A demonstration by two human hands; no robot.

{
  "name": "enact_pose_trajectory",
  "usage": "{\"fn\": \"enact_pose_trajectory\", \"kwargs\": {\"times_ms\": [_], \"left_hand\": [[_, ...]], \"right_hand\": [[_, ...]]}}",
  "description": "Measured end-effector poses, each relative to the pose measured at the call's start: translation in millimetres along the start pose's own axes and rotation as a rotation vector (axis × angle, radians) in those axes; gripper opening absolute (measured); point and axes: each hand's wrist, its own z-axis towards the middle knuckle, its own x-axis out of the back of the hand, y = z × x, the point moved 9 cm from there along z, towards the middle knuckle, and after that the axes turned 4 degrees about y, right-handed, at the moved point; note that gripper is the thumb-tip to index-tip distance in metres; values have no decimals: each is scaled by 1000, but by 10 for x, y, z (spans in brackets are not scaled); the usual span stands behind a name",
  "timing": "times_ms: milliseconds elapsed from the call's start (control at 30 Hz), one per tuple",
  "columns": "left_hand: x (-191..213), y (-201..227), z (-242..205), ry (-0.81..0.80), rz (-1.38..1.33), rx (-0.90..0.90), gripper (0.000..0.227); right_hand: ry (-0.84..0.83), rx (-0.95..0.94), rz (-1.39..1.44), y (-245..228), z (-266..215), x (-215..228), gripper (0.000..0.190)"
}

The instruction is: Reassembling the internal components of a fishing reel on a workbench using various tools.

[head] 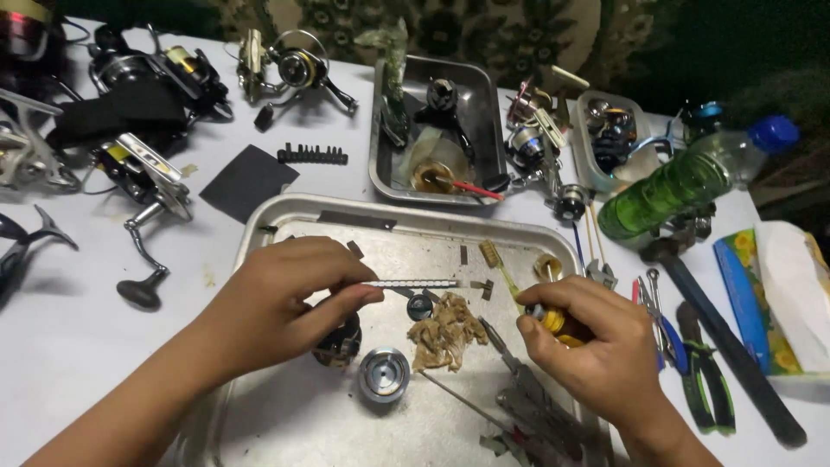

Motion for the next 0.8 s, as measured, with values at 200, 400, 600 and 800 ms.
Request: {"fn": "enact_pose_trajectory", "kwargs": {"times_ms": [200,400,600,800], "left_hand": [[-64,-707,-73,188,-135,471,17],[-410,-1238,-360,274,-684,828,23],[-493,-1270,-416,241,-754,841,23],[-515,-1217,-410,211,-678,843,26]], "right_hand": [[-82,-48,116,48,261,-214,26],[-94,-121,117,108,393,-253,27],[-100,-69,153,-37,460,-269,25],[-116,39,209,-184,455,-348,25]]}}
